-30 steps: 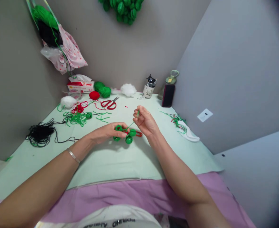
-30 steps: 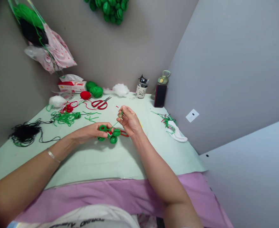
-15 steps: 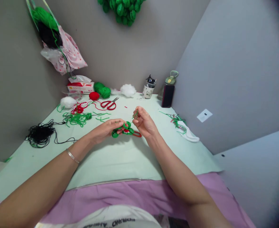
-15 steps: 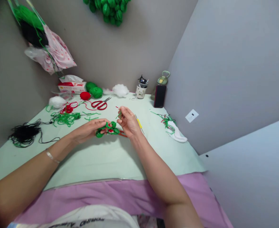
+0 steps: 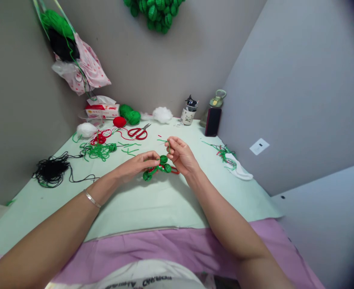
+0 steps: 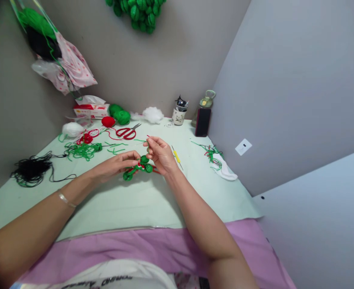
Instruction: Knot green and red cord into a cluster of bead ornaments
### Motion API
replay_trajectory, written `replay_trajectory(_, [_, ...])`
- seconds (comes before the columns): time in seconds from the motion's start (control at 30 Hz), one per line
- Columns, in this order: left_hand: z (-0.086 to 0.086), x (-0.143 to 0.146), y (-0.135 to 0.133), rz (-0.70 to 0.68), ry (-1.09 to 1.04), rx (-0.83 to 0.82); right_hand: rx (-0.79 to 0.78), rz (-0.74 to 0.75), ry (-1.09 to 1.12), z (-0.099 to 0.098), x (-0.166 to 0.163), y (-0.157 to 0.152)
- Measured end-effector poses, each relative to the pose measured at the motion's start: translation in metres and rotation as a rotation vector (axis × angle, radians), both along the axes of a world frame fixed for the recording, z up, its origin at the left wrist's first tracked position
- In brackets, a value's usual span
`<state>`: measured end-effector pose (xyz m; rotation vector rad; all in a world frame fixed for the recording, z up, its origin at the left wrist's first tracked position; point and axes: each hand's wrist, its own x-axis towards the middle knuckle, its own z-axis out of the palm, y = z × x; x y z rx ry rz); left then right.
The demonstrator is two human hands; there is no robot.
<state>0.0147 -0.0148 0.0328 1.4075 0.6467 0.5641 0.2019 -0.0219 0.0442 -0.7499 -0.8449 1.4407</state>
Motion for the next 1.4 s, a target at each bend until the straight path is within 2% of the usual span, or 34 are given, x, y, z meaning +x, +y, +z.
replay_trajectory(0.13, [0.0,-0.003,0.003,-0.013,-0.046,-0.006,0.014,-0.015,-0.033,0.0,0.003,0.001])
replay_trajectory(0.37, [0.007,-0.015,0.014,0.115,-0.204,-0.086,0.057,-0.008,-0.083,0.001,0.008,0.001])
replay_trajectory(0.5, [0.005,-0.014,0.016,0.154,-0.198,-0.049,0.052,0.013,-0.11,0.001,0.006,-0.002])
replay_trajectory(0.67, [-0.003,-0.005,0.015,0.29,-0.166,0.018,0.075,0.009,-0.124,0.0,0.004,-0.003])
replay_trajectory(0.83, [-0.003,-0.003,0.014,0.383,-0.118,0.044,0.119,-0.035,-0.167,-0.003,0.002,-0.001])
replay_trajectory(1.13, [-0.001,-0.007,0.015,0.32,-0.226,-0.129,0.259,-0.188,-0.471,0.0,-0.004,-0.007])
replay_trajectory(1.4, [0.0,-0.006,0.015,0.309,-0.262,-0.146,0.234,-0.234,-0.464,0.002,-0.005,-0.007])
